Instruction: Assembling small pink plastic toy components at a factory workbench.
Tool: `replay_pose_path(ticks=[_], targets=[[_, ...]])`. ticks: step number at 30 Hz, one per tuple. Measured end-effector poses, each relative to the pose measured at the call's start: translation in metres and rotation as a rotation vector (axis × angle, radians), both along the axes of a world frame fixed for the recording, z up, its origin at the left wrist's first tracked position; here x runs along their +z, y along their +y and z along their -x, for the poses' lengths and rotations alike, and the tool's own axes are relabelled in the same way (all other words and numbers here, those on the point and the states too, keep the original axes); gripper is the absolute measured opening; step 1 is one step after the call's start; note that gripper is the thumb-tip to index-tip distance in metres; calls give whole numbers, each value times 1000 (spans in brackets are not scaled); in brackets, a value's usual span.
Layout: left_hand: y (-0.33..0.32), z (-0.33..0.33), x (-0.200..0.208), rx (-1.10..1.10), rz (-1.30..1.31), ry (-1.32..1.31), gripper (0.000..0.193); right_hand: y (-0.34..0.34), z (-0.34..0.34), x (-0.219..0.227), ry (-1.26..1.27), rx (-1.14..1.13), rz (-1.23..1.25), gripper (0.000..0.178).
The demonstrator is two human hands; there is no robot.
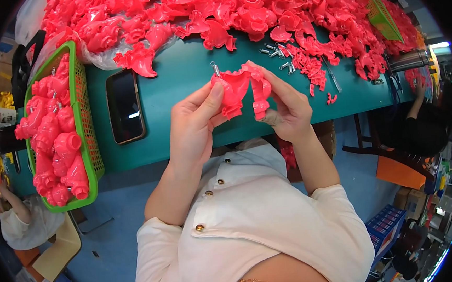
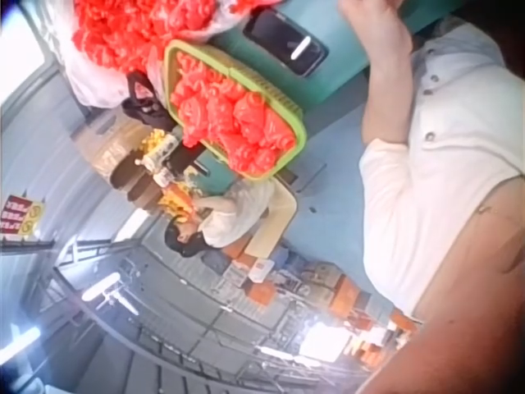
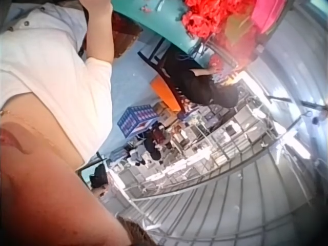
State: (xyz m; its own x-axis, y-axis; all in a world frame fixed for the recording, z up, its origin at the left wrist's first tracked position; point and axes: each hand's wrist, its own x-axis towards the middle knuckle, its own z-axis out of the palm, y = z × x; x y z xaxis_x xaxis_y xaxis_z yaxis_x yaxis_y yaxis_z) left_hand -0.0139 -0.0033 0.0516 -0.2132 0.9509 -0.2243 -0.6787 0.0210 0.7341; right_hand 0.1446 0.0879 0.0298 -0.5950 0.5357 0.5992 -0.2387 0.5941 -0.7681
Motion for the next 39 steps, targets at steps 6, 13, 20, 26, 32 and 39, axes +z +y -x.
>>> replay_pose_path(ticks=[6, 13, 20, 26, 32, 39], targets=[[2, -3, 0, 10, 8, 3, 34, 3, -1, -1, -29, -37, -84, 66], [3, -9, 4, 15, -29, 35, 35, 4, -4, 8, -157, -65, -247, 64], [5, -17, 0, 25, -70, 151, 36, 6, -7, 11, -213, -72, -371, 62], [8, -21, 1, 18, -81, 219, 36, 3, -12, 14, -240, -105, -385, 62], [7, -24, 2, -19, -90, 278, 36, -3, -19, 19, -230, -68, -227, 57], [10, -34, 4, -20, -154, 387, 39, -13, -18, 8, -29, -223, -32, 42]])
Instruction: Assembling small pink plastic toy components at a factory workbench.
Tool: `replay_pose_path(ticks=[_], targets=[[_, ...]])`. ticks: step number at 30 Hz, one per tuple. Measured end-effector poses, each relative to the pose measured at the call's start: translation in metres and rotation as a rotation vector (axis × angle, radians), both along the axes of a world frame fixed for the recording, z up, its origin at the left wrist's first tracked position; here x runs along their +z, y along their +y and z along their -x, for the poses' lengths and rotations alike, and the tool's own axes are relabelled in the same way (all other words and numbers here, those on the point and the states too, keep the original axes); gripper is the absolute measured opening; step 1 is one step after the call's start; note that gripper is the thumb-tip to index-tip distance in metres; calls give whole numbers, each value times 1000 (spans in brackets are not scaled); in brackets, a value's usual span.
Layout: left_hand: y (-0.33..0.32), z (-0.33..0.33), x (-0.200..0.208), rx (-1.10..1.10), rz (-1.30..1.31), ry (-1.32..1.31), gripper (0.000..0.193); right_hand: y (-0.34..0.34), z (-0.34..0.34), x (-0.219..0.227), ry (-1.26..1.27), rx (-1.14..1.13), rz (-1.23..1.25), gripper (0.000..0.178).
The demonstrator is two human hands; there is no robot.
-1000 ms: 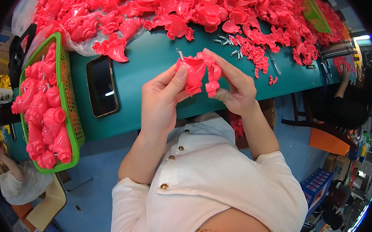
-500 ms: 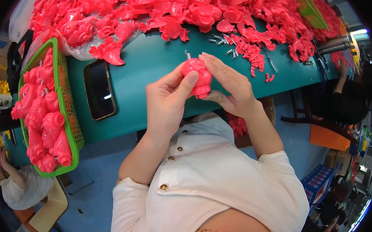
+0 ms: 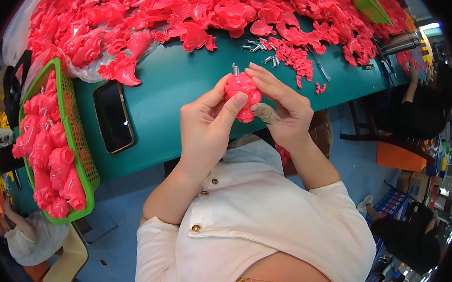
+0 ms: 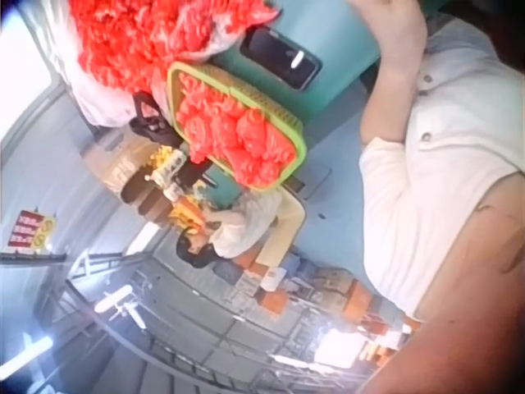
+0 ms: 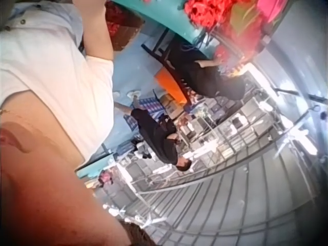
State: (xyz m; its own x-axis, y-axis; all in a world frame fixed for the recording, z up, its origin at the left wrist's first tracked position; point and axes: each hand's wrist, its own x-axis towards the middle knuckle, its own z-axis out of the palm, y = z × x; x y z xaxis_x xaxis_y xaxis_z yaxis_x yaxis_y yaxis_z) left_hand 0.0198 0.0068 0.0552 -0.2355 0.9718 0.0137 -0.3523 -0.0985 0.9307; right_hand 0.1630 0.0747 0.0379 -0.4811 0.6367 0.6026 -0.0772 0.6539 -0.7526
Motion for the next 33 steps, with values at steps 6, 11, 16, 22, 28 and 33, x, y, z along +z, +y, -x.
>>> replay_pose_path(ticks=[6, 11, 16, 22, 28, 33], targets=[[1, -3, 6, -25, -9, 94, 37, -2, -3, 1, 55, -27, -16, 40], [0, -5, 9, -18, -7, 112, 36, -2, -5, 0, 59, 10, 7, 39], [2, -5, 7, 0, -20, 130, 37, -1, -5, -1, 73, 4, 8, 38], [4, -5, 12, -14, -13, 94, 37, -3, 1, -1, 49, -15, -3, 39], [3, -2, 7, 13, -34, 126, 36, -2, 2, 1, 45, -9, -10, 39], [3, 0, 10, 9, -29, 131, 36, -4, 5, 0, 60, -12, 6, 39]])
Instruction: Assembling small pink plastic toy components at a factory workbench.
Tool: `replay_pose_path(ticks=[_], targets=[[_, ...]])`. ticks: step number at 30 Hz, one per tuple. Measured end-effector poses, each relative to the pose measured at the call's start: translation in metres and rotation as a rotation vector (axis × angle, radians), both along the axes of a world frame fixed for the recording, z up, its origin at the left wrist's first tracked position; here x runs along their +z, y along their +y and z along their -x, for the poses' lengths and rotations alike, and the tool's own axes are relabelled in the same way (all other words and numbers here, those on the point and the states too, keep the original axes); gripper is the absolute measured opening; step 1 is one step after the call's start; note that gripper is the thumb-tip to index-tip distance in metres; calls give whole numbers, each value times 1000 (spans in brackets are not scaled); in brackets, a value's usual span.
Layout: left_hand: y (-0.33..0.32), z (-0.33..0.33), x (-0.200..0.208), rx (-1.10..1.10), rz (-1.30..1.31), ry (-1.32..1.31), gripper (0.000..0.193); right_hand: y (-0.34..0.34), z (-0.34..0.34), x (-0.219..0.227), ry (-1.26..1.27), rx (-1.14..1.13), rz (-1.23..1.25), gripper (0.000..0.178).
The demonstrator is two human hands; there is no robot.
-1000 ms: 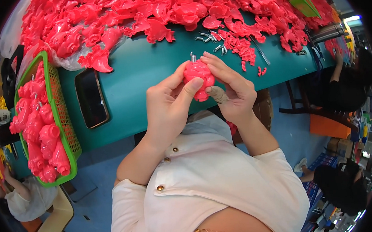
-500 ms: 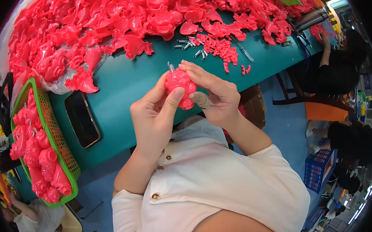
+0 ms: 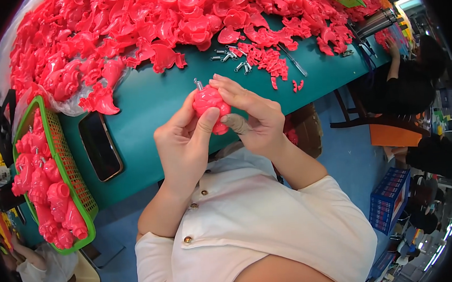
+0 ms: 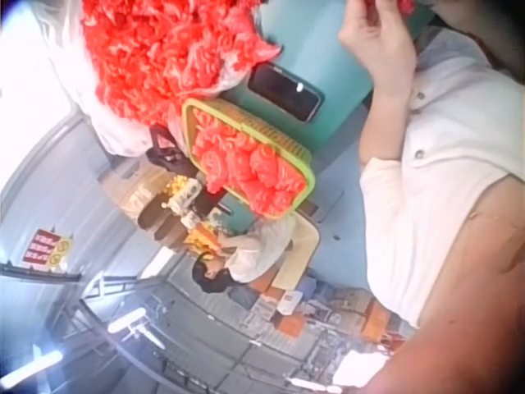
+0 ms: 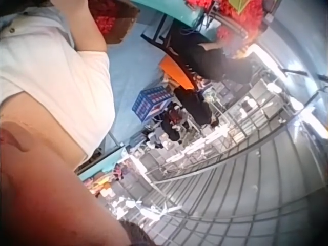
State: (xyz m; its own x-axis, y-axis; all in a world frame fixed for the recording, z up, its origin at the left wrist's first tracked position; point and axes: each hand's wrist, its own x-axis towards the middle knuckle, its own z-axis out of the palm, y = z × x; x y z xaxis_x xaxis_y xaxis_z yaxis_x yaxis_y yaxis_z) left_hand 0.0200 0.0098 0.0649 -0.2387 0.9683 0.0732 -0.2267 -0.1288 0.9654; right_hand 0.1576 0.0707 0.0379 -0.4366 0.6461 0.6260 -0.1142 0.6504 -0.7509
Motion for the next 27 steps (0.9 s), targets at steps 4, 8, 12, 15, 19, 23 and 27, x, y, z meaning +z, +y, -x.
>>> replay_pose_path(ticks=[4, 8, 12, 15, 19, 23, 27], targets=[[-5, -1, 4, 42, 2, 35, 35, -4, 3, 0, 7, -15, 8, 39], [0, 1, -1, 11, -14, -5, 36, 2, 2, -2, 24, 9, 35, 40], [0, 1, -1, -8, -30, -65, 37, 2, 1, -2, 47, 12, 74, 37], [-1, 2, 0, -17, -17, -78, 37, 2, -1, 0, 58, 41, 90, 37], [-3, 1, 3, -18, 7, -89, 37, 1, -2, 0, 47, 78, 76, 38], [-6, -1, 3, 14, 3, -38, 37, -1, -2, 0, 32, 69, 49, 40], [-5, -1, 3, 11, -1, -9, 36, 2, -6, 8, 0, 54, -4, 40]])
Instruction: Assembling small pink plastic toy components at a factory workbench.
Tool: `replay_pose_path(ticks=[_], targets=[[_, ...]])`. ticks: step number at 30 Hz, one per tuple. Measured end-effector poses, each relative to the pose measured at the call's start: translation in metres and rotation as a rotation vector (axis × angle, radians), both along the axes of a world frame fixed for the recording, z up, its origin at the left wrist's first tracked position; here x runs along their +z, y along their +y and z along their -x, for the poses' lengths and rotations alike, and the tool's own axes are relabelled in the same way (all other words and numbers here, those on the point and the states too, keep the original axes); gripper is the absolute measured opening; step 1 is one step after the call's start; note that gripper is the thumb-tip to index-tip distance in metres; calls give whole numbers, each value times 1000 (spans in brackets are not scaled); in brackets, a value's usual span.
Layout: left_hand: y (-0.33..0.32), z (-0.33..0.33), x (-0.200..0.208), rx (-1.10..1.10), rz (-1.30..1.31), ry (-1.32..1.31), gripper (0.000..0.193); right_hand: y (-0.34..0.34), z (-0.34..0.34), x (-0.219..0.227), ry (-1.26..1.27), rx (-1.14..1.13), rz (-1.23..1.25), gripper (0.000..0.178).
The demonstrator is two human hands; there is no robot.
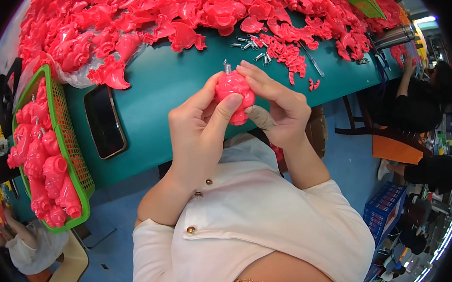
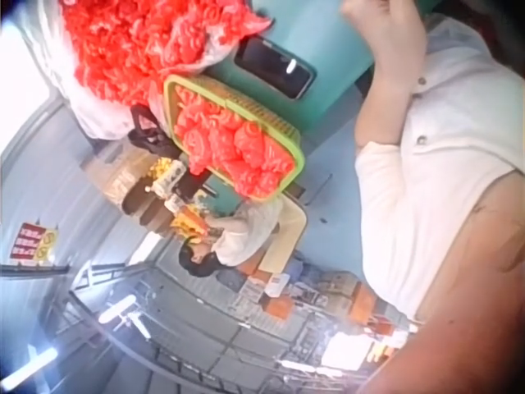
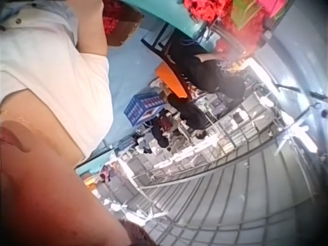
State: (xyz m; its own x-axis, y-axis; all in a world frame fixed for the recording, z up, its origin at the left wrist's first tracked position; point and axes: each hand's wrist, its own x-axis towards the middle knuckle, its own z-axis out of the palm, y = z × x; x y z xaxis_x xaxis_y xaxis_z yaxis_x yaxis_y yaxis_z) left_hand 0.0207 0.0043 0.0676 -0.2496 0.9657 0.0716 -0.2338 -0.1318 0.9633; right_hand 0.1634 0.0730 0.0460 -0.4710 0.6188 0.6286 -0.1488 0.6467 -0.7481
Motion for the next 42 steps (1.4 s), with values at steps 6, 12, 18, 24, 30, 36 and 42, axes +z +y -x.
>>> replay_pose_path(ticks=[6, 12, 18, 24, 30, 36, 42], targets=[[0, -2, 1, 14, -12, 68, 35, 1, 0, 1, -11, -49, -92, 38], [1, -4, -2, -1, -86, -16, 47, -5, 7, 0, 11, -134, -47, 35], [-1, 9, -8, -40, 50, 106, 64, 6, -2, -11, 45, 46, 153, 34], [3, 12, -44, -47, -73, 266, 63, 10, 2, -10, -91, 165, 522, 38], [-3, 15, -58, 84, -135, 659, 59, 0, 8, -19, -151, 130, 523, 36], [-8, 8, -57, 165, -171, 719, 58, -5, 13, -17, -139, 95, 567, 34], [-1, 14, -54, 98, -158, 715, 56, 0, 12, -23, -92, 83, 635, 35]])
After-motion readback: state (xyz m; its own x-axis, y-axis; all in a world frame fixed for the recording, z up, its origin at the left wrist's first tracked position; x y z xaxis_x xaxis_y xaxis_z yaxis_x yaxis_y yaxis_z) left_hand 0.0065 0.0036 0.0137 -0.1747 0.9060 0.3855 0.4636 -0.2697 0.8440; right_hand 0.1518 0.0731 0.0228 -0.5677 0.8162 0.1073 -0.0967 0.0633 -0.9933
